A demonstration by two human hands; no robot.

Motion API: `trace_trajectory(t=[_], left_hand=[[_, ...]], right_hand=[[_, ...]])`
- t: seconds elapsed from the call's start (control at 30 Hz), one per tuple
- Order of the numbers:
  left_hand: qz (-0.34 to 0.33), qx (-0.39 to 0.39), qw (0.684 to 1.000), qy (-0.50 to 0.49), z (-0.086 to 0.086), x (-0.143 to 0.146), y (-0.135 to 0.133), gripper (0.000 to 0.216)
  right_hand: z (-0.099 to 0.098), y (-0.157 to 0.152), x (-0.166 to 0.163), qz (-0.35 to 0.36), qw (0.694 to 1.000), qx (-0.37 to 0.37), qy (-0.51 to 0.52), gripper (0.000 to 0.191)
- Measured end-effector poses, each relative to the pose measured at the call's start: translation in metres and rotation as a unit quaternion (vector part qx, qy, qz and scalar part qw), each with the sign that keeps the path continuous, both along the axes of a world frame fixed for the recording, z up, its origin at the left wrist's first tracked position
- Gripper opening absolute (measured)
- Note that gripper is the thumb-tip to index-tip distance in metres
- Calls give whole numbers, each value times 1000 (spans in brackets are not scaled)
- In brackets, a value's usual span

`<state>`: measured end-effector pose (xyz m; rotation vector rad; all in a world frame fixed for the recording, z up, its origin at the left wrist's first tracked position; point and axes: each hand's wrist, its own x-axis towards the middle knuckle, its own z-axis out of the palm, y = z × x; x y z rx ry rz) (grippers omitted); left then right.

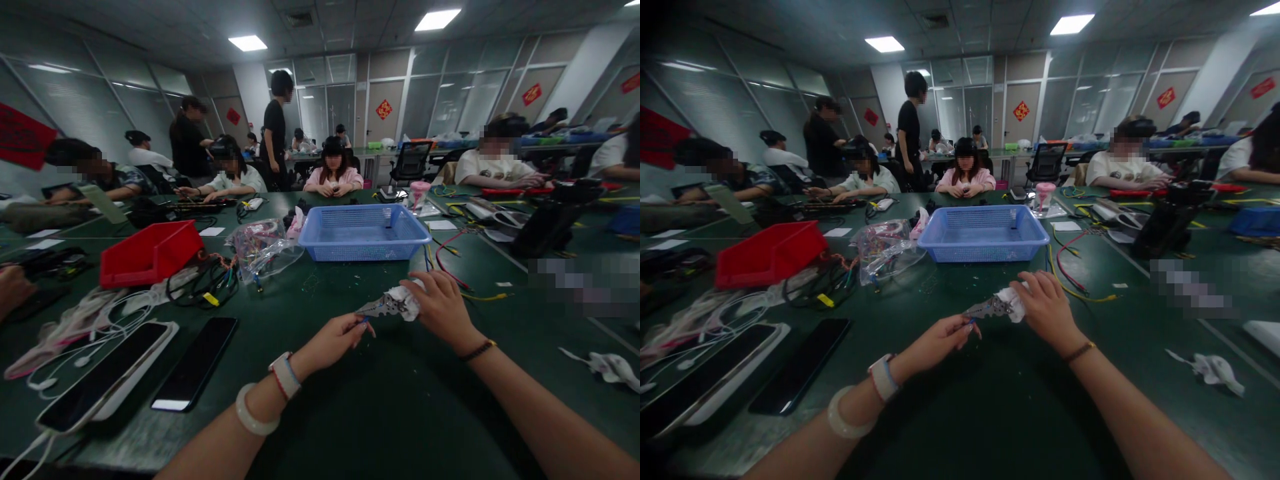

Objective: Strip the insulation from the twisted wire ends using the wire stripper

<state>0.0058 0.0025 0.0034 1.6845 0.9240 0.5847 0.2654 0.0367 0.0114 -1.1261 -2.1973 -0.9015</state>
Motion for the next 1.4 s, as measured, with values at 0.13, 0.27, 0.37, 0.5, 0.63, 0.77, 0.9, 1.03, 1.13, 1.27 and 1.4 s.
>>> trace_trajectory(t=[0.13, 0.27, 0.37, 0.5, 0.63, 0.77, 0.9, 1.03, 1.13, 1.27, 1.4], left_hand=[[7, -1, 1000, 18, 2, -1, 0, 33], [11, 0, 999, 32, 4, 0, -1, 33], [13, 7, 999, 36, 6, 0, -2, 33], [17, 9, 999, 39, 7, 0, -2, 36], [18, 14, 999, 40, 6, -1, -1, 35], [20, 22, 998, 46, 4, -1, 1, 34], [20, 44, 998, 44, 1, -2, 3, 35], [18, 52, 997, 46, 1, -2, 2, 37], [21, 45, 997, 55, 4, -2, 0, 35], [12, 45, 997, 61, 7, -2, -1, 34], [9, 49, 997, 61, 6, -1, 0, 33]], right_hand=[[-2, 0, 0, -7, 999, -35, -36, 34], [-7, 4, 2, -19, 995, -90, -41, 41], [-10, 4, 2, -29, 992, -114, -40, 44], [-11, 5, -1, -30, 991, -121, -46, 47], [-13, 7, -4, -27, 989, -137, -50, 56], [-13, 7, -5, -23, 987, -156, -40, 58], [-11, 5, -4, -35, 985, -167, -16, 57], [-11, 6, -3, -36, 985, -168, -6, 51], [-11, 6, -3, -43, 985, -166, -4, 43], [-10, 7, -4, -45, 987, -157, -11, 35], [-7, 6, -5, -50, 987, -154, -17, 29]])
